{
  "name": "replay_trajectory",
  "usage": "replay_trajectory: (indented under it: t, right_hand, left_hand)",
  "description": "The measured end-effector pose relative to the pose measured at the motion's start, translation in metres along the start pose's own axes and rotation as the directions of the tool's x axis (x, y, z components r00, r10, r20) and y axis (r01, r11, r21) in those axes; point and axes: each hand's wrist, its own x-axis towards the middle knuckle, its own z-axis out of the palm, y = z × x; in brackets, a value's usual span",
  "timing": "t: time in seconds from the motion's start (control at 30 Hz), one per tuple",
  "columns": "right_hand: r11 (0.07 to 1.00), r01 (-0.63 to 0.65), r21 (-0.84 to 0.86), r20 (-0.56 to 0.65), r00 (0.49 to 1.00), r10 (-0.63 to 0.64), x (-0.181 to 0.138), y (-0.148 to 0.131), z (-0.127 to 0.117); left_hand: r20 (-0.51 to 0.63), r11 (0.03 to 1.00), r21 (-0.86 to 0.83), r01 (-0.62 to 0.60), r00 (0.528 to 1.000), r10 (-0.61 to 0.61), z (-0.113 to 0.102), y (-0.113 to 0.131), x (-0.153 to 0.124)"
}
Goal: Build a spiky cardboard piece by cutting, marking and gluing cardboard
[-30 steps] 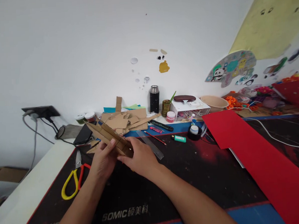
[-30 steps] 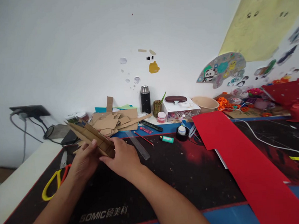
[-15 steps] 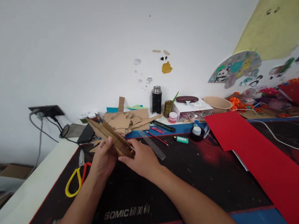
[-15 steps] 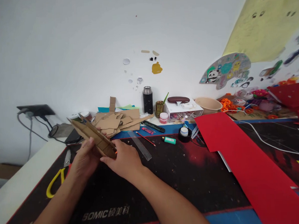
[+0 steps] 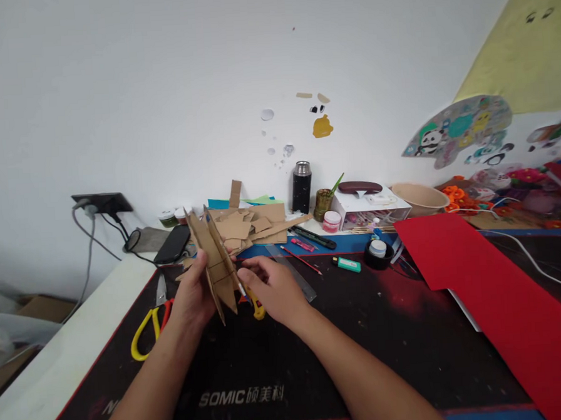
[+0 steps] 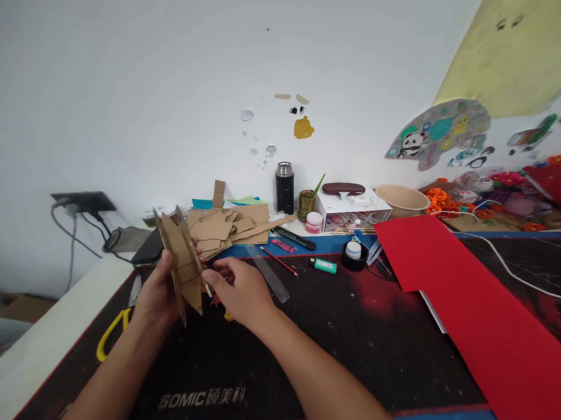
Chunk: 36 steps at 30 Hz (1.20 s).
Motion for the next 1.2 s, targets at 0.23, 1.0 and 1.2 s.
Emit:
replay_trajectory:
  t: [0.23, 1.0, 1.2]
  right_hand:
    - [0.958, -0.124, 0.258, 0.041, 0.992, 0.118, 0.006, 0.008, 0.004]
    - [0.776, -0.35, 0.524, 0.282, 0.932, 0.229, 0.003, -0.006, 0.006]
    - [0.784, -0.343, 0.517, 0.268, 0.935, 0.232, 0.004, -0.006, 0.006]
  left_hand:
    - [0.04, 1.0, 0.008, 0.029, 0.999, -0.029, -0.001, -0.001, -0.003]
    - [0.301, 0.989, 0.032, 0.145, 0.942, -0.148, -0.003, -0.008, -0.011]
    - [0.311, 0.981, 0.027, 0.193, 0.931, -0.192, -0.008, -0.01, -0.008]
